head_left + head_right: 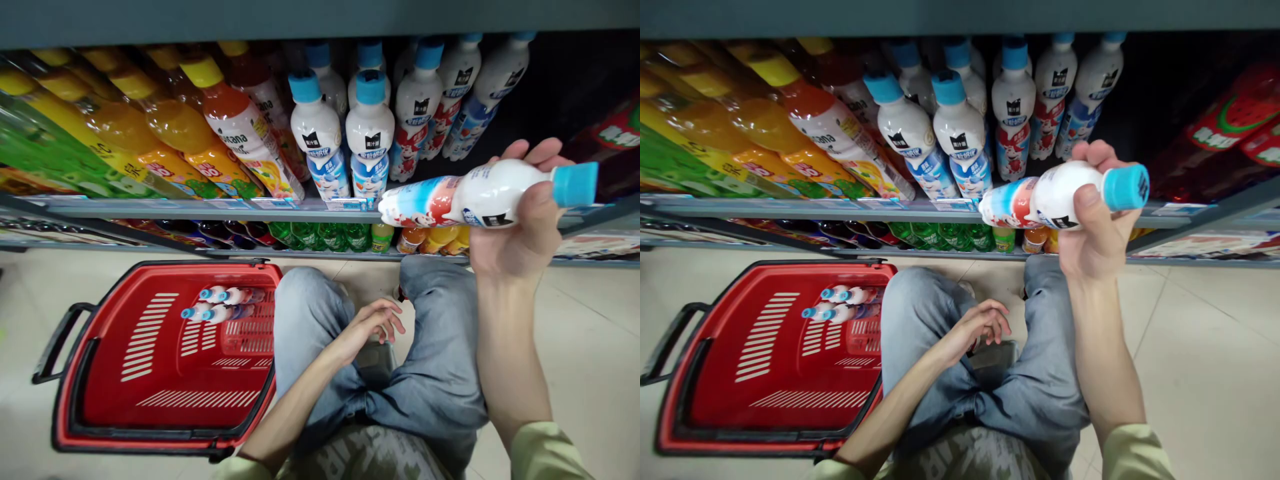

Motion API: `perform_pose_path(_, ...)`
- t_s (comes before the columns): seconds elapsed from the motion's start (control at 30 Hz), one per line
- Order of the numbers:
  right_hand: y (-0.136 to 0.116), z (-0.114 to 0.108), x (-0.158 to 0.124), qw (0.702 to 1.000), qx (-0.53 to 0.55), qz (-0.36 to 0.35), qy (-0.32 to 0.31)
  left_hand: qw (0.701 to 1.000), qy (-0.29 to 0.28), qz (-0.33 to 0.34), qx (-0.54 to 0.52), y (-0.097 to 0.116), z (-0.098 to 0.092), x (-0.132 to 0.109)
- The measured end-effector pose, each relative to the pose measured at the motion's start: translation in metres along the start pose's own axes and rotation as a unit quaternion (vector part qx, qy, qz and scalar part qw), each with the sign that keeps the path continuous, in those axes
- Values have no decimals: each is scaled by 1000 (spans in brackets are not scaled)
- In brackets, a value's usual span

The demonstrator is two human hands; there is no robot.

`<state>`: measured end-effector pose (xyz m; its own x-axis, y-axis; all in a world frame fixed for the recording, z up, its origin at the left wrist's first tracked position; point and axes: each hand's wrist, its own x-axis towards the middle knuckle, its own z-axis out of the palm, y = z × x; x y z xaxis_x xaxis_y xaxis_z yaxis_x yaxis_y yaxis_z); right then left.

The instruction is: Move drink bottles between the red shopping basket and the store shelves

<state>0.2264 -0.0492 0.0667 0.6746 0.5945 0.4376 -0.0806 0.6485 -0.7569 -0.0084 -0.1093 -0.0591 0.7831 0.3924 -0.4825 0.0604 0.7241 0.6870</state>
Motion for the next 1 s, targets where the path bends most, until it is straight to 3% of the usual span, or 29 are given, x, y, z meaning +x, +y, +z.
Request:
perform_pose_path(0.23, 11, -16, 16, 985, -74, -152, -43, 1000, -17, 7, 7, -4, -2, -1)
perform_pose_path(0.4, 19, -17, 22, 959, -183, -212, -35, 999, -27, 18, 23, -5, -1, -1)
perform_pose_path(0.87, 49, 18, 44, 966, -212, -142, -27, 996, -61, 33, 58, 5, 0, -12)
perform_pose_path(1.0, 58, 26, 51, 951, -283, -103, -72, 996, -46, 56, 51, 8, -1, -18)
